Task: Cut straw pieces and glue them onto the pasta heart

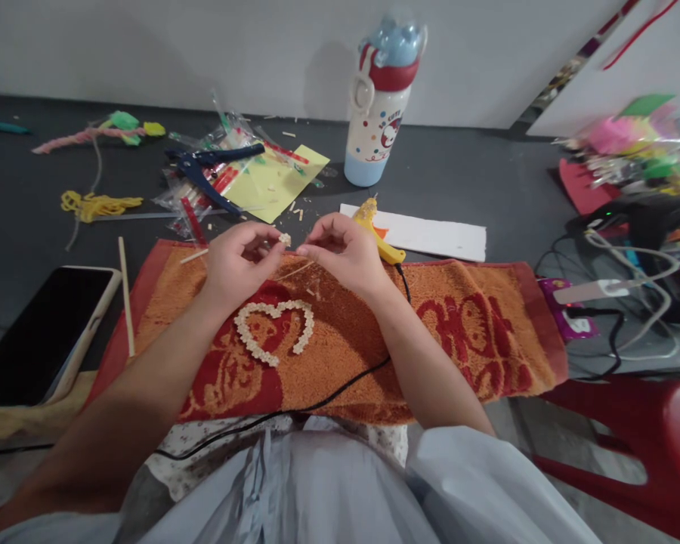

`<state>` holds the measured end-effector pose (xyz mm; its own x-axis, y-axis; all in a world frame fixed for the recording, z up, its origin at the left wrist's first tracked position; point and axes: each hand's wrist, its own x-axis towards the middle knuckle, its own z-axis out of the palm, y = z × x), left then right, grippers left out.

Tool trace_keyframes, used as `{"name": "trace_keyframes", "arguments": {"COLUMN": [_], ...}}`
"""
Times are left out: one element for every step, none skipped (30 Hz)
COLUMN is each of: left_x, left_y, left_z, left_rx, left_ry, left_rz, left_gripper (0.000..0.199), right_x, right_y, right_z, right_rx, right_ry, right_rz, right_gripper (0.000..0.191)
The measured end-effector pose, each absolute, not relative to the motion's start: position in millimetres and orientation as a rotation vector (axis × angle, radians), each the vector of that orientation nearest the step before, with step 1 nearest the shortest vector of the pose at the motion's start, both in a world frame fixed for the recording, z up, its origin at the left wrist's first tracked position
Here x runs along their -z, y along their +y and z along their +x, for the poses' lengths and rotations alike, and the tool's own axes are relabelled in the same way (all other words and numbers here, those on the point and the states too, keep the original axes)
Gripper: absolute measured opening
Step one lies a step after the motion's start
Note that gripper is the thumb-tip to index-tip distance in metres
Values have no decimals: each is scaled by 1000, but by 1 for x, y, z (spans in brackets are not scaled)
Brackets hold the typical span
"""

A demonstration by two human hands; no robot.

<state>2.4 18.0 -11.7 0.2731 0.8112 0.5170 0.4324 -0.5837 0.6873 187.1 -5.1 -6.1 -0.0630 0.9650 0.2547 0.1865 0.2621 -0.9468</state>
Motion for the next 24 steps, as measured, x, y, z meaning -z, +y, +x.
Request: {"name": "trace_keyframes", "arguments": {"left_x": [11,10,9,9,8,8,8,7,8,8,8,8,8,8,8,8,8,9,9,9,9,9,9,9], "left_y": [18,18,18,17,17,17,17,17,17,17,17,17,17,17,17,17,17,17,17,17,17,17,17,17], "left_z": [2,2,2,2,2,2,2,2,2,2,2,2,2,2,2,2,2,2,2,2,2,2,2,2], "left_rx": [-1246,-1248,-1247,-1247,-1245,-1245,-1247,-1248,-1252,-1254,-1254,-1254,-1254,-1256,-1255,-1251,-1244,-1235,-1225,-1215,-1207,-1204,-1205,-1206], "left_ry": [1134,1143,1151,1155,1157,1158,1157,1155,1155,1158,1164,1170,1172,1173,1170,1167,1163,1162,1161,1160,1159,1159,1161,1163], "left_rz": [2148,2164,2184,2204,2220,2231,2238,2242,2245,2247,2248,2248,2247,2245,2242,2239,2238,2236,2233,2230,2227,2226,2227,2231], "left_gripper": [9,9,8,8,7,7,7,7,6,6,6,6,6,6,7,7,7,7,6,6,6,6,6,6], "right_x": [7,9,10,11,12,13,13,14,14,14,14,13,12,11,10,9,9,9,10,11,12,13,14,15], "right_y": [-4,-4,-3,-2,-2,-1,-1,0,0,0,-1,-1,-2,-3,-3,-4,-3,-3,-2,0,1,3,4,5], "right_z": [188,188,189,189,190,191,192,193,195,197,198,200,201,202,203,204,204,205,205,206,207,207,208,209], "right_rx": [-920,-906,-897,-894,-893,-890,-882,-865,-838,-802,-760,-717,-674,-635,-601,-570,-544,-520,-496,-472,-450,-428,-409,-390], "right_ry": [-1504,-1513,-1514,-1509,-1500,-1492,-1488,-1493,-1511,-1536,-1568,-1602,-1632,-1655,-1669,-1677,-1685,-1694,-1706,-1720,-1732,-1739,-1739,-1736], "right_rz": [-1144,-1160,-1175,-1189,-1201,-1215,-1230,-1248,-1266,-1284,-1301,-1318,-1337,-1359,-1386,-1415,-1444,-1467,-1480,-1481,-1467,-1443,-1418,-1404], "right_gripper": [36,33,31,29,27,25,23,21,19,17,17,18,20,25,30,34,38,40,40,37,31,24,18,14]}}
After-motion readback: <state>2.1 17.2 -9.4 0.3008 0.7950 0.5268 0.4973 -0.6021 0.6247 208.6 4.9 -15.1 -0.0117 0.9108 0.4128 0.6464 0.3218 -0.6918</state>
